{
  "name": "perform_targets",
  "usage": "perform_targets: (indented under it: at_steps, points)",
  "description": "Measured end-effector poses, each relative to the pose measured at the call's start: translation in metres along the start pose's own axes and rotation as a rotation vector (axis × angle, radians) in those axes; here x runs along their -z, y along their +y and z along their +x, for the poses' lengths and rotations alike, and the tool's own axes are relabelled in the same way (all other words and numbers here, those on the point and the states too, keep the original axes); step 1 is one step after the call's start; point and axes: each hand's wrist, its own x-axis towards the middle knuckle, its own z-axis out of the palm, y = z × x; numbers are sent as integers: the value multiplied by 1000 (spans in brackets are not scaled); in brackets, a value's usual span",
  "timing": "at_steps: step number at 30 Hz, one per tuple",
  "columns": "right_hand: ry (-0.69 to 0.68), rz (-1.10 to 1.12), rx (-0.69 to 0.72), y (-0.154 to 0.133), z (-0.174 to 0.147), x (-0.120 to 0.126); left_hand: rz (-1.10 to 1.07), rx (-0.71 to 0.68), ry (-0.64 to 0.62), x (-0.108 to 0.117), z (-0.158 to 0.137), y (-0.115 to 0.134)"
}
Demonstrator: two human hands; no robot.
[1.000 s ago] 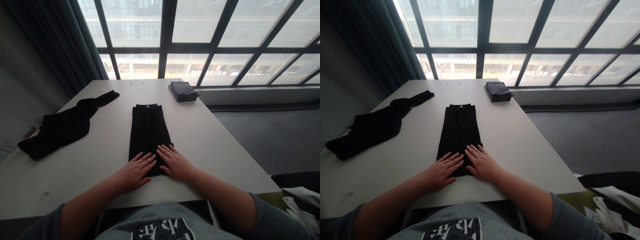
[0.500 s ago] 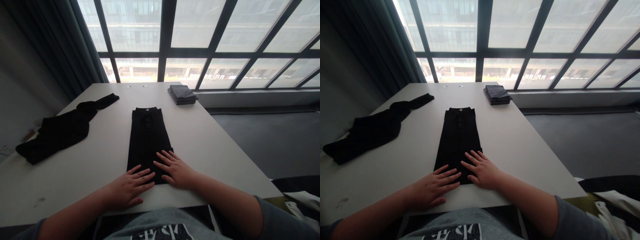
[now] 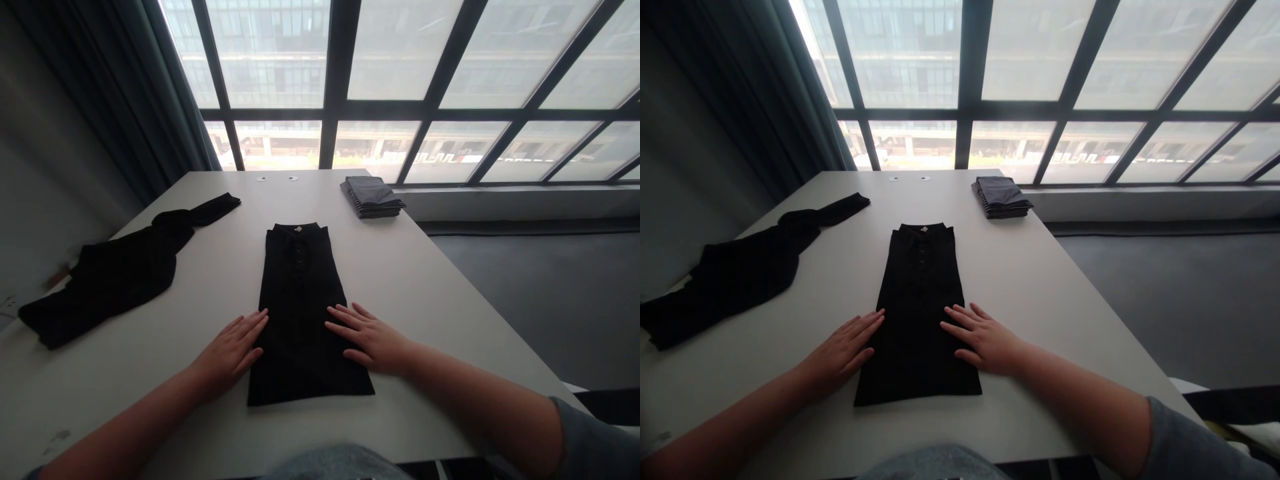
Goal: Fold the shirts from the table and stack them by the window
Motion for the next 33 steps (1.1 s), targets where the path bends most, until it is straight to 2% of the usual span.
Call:
perform_targets:
  at_steps: [3,7,11,14,18,20,22,27,30,33]
  points:
    - [120,29,-153,31,28,5,-19,180,52,2,39,-31]
    - [231,40,-422,79,105,21,-85,401,68,2,133,-79]
    - [309,111,-518,115,176,40,-204,525,150,2,218,-113]
    - [414,213,-521,138,208,48,-246,540,151,-2,252,-130]
    - [589,440,-475,166,231,51,-419,634,254,-9,276,-148]
    - [664,584,-460,175,239,51,-585,698,334,-10,286,-153]
    - [716,795,-441,179,243,50,-758,710,362,-9,294,-154]
    - [707,1309,-284,172,241,57,-1123,610,272,-3,304,-147]
    - [695,1474,-274,166,235,65,-1344,508,289,-1,300,-142]
    - [611,1533,-311,159,229,73,-1403,399,323,2,294,-139]
